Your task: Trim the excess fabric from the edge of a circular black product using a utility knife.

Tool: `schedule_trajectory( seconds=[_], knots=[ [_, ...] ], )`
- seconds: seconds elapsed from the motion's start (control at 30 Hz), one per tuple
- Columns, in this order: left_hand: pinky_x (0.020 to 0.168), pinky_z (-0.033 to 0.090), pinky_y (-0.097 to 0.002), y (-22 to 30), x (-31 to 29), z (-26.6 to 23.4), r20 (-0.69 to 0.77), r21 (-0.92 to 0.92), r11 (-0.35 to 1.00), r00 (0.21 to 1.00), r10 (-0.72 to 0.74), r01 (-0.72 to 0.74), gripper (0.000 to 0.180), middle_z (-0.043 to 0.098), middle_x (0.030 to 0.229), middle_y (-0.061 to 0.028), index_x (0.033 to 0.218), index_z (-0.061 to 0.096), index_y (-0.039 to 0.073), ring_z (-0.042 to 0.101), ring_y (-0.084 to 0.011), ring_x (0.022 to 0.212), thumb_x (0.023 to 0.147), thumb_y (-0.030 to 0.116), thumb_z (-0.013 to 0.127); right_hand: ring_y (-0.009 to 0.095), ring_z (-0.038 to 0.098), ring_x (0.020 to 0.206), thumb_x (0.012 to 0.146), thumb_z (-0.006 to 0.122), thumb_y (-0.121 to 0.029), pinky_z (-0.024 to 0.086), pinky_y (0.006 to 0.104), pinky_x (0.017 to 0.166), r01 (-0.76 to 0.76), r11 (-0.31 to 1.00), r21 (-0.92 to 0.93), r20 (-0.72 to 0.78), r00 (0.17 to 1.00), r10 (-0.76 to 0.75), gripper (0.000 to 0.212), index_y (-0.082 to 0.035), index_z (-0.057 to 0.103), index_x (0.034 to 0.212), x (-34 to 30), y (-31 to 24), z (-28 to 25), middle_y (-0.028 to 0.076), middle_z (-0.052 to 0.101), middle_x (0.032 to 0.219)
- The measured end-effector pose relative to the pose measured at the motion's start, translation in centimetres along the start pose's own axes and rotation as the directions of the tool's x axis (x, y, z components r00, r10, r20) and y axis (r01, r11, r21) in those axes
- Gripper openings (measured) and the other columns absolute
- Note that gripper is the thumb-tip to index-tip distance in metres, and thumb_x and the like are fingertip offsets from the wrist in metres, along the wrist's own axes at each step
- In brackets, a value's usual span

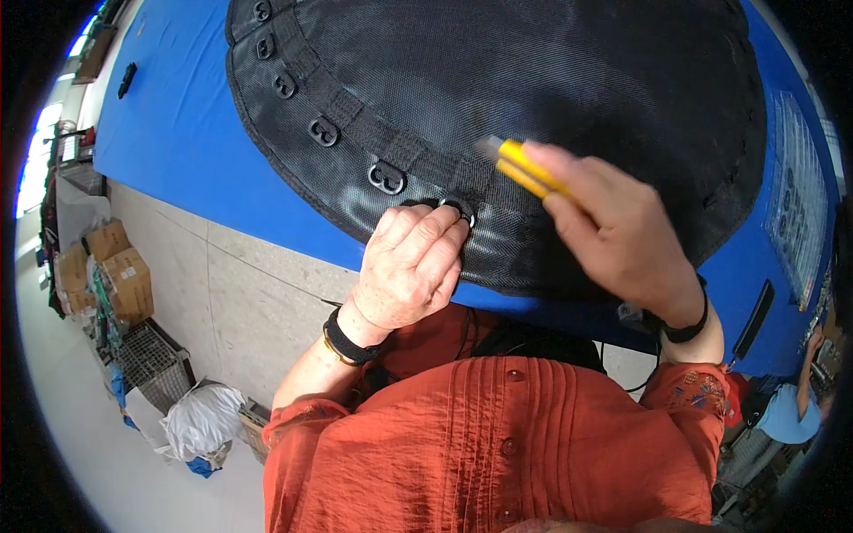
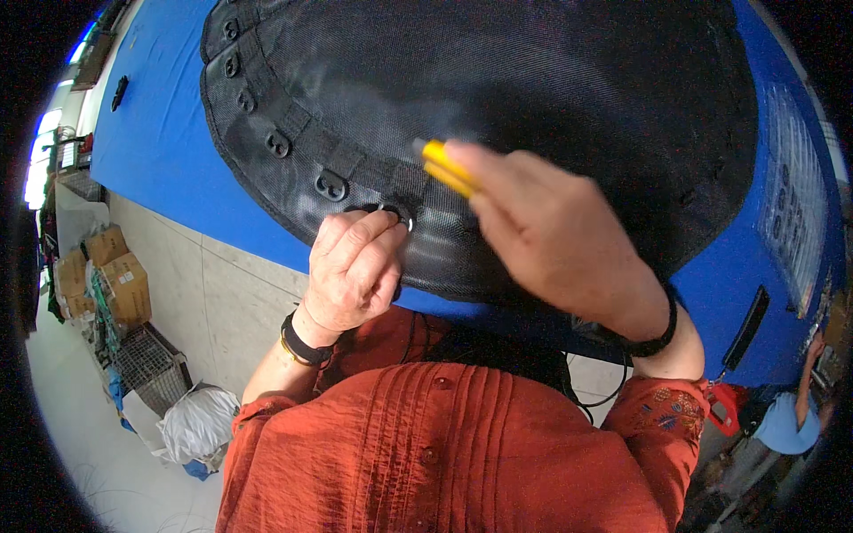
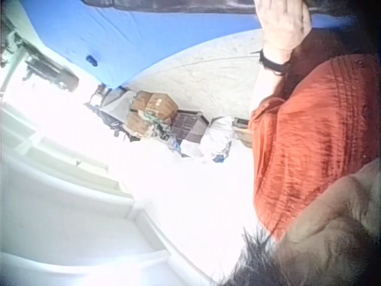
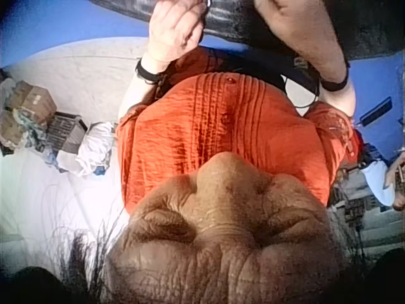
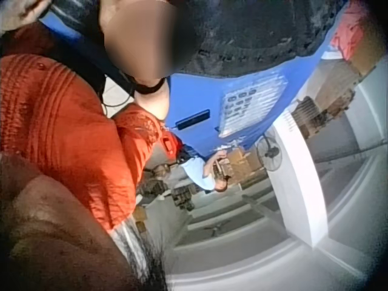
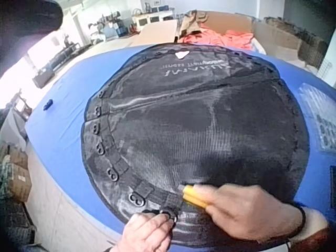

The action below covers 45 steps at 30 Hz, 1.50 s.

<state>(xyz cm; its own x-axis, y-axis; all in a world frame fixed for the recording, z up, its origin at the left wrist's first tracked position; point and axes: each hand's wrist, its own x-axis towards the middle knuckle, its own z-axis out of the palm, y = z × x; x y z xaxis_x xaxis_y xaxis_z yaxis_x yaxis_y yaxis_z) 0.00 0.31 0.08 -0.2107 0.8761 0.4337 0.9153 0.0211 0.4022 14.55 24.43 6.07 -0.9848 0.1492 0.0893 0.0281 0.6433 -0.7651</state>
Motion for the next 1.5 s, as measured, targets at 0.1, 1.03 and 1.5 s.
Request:
schedule_trajectory(
  seconds=[0.1,1.03,1.5],
  knots=[
    [0.091,0.055,-0.0406,0.0,0.0,-0.1,-0.001,0.003,1.000,1.000,0.001,-0.001,0.041,0.071,0.119,-0.0110,0.116,0.075,0.000,0.068,-0.0269,0.101,0.076,0.006,0.079,0.031,0.078,0.113,0.103,0.068,-0.001,0.060,0.0358,0.096,0.004,0.999,0.042,-0.072,0.997,-0.001,0.042,-0.003,0.069,0.144,0.4,0.4,-1.4,0.019,0.078,0.131],
    [0.086,0.057,-0.0429,0.0,-0.1,-0.1,-0.010,-0.014,1.000,1.000,-0.020,0.020,0.040,0.074,0.118,-0.0136,0.113,0.077,0.000,0.070,-0.0326,0.098,0.073,0.002,0.078,0.037,0.077,0.117,0.099,0.069,-0.003,0.061,0.0417,0.101,-0.044,0.997,0.057,0.215,0.976,0.031,0.045,-0.002,0.067,0.144,0.1,0.6,-0.3,0.020,0.077,0.131],
    [0.090,0.056,-0.0400,0.0,-0.1,0.0,-0.018,0.017,1.000,1.000,-0.004,0.004,0.037,0.072,0.118,-0.0103,0.114,0.076,0.000,0.069,-0.0263,0.100,0.077,0.005,0.078,0.043,0.075,0.104,0.099,0.068,-0.005,0.061,0.0474,0.089,0.051,0.993,0.107,0.102,0.993,-0.062,0.040,-0.001,0.067,0.138,0.0,0.9,0.6,0.023,0.077,0.113]
  ],
)
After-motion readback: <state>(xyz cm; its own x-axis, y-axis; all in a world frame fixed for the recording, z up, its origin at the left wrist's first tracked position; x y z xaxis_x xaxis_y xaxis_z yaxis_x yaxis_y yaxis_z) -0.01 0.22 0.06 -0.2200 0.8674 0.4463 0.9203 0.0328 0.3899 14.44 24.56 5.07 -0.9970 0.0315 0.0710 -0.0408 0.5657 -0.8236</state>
